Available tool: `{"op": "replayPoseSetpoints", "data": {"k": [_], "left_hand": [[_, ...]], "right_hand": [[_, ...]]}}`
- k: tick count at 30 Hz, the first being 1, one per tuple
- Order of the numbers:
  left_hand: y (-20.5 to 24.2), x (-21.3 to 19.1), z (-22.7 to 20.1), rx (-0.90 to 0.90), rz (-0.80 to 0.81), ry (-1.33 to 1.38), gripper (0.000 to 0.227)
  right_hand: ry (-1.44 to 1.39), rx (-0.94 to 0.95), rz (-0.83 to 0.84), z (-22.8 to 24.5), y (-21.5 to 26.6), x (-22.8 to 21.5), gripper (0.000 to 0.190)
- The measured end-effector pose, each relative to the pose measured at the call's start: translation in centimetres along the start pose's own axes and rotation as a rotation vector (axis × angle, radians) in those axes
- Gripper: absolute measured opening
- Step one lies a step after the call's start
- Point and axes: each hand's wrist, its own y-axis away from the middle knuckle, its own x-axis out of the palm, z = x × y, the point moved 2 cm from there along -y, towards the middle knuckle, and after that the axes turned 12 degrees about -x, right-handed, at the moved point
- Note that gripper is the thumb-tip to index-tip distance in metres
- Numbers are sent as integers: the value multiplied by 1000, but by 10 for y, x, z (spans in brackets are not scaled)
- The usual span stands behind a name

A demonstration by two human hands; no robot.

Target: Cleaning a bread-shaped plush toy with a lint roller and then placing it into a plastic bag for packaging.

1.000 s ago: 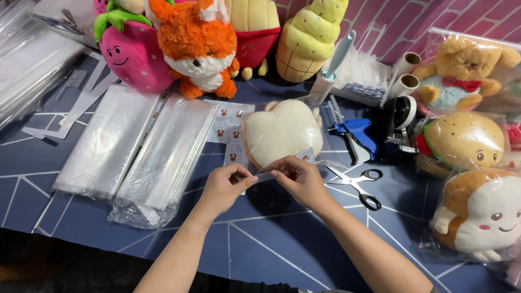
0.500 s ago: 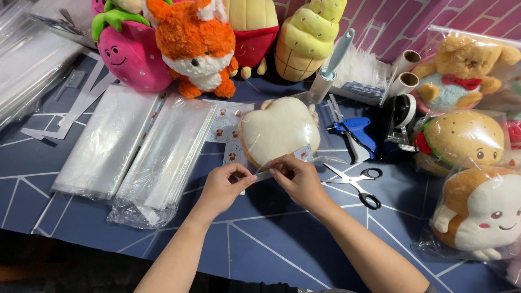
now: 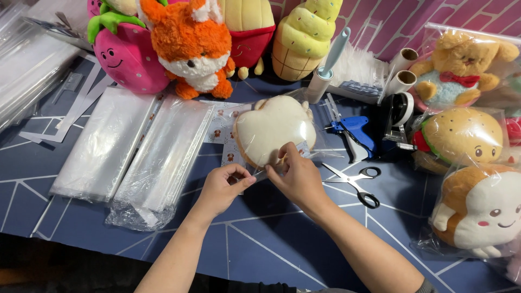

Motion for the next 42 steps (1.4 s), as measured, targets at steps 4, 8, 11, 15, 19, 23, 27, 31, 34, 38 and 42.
{"op": "replayPoseSetpoints", "data": {"k": [4, 8, 11, 15, 19, 23, 27, 31, 34, 38, 42], "left_hand": [[-2, 0, 0, 3, 19, -14, 14], [0, 1, -1, -7, 36, -7, 15], [0, 0, -1, 0, 35, 23, 15], [-1, -5, -1, 40, 5, 118, 15], [-6, -5, -12, 66, 21, 168, 20], [-11, 0, -54, 196, 73, 103, 27], [2, -9, -105, 403, -13, 185, 46], [8, -23, -102, 560, -253, 276, 46], [2, -14, -88, 515, -385, 167, 46], [7, 34, -102, 446, -40, 109, 75], [16, 80, -93, 309, 146, 128, 77]], "right_hand": [[171, 11, 115, 10, -16, -10, 29], [235, 87, 182, 14, -30, -23, 49], [254, 82, 102, -4, -32, -42, 57], [164, -371, -326, -69, -12, -72, 26], [313, -717, -298, -66, 10, -45, 61], [594, -757, -270, -46, -12, -20, 83], [493, -663, -249, -40, -45, -41, 75], [116, -628, -421, -67, -56, -75, 74], [-422, -300, -504, -91, -44, -102, 58], [-861, -168, -498, -87, -4, -111, 37], [-1047, 53, -506, -115, 33, -78, 41]]}}
